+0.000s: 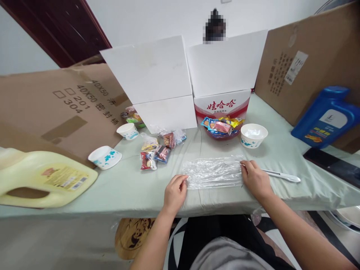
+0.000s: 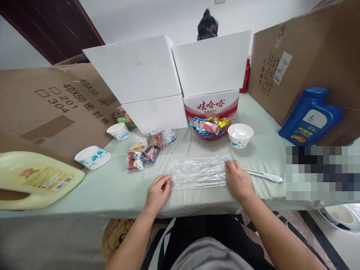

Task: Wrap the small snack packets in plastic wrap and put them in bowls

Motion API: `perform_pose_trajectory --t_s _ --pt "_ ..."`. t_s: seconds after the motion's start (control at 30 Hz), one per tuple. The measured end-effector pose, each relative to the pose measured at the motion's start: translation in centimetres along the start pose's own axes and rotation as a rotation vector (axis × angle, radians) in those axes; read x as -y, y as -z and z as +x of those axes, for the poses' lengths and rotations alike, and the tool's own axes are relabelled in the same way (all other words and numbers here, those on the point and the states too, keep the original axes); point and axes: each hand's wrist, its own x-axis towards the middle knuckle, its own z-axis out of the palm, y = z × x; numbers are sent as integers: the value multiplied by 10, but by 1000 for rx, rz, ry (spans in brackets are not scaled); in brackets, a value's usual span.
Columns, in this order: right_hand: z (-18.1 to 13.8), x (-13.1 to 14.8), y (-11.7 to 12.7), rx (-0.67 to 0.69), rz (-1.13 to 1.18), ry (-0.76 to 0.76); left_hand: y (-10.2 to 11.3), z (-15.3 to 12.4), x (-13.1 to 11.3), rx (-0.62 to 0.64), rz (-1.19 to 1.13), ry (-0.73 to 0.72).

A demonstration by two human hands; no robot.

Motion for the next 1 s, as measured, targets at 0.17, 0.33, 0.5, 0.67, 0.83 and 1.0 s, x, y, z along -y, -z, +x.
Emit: perform_pose_trajectory --t_s 0.17,0.33,0.5,0.67,0.83,1.0 --pt "3 3 1 147 -78 2 -2 0 0 77 137 46" --pt "1 1 1 111 -85 22 -5 1 1 127 230 62" --pt "2 3 1 113 -99 -24 -5 2 -2 142 267 92" --pt "3 -3 3 19 -33 35 5 6 -8 122 269 124" --pt "5 0 20 -102 101 149 17 14 -30 -126 300 -41" --pt "8 20 24 122 129 336 -5 10 -56 186 128 -264"
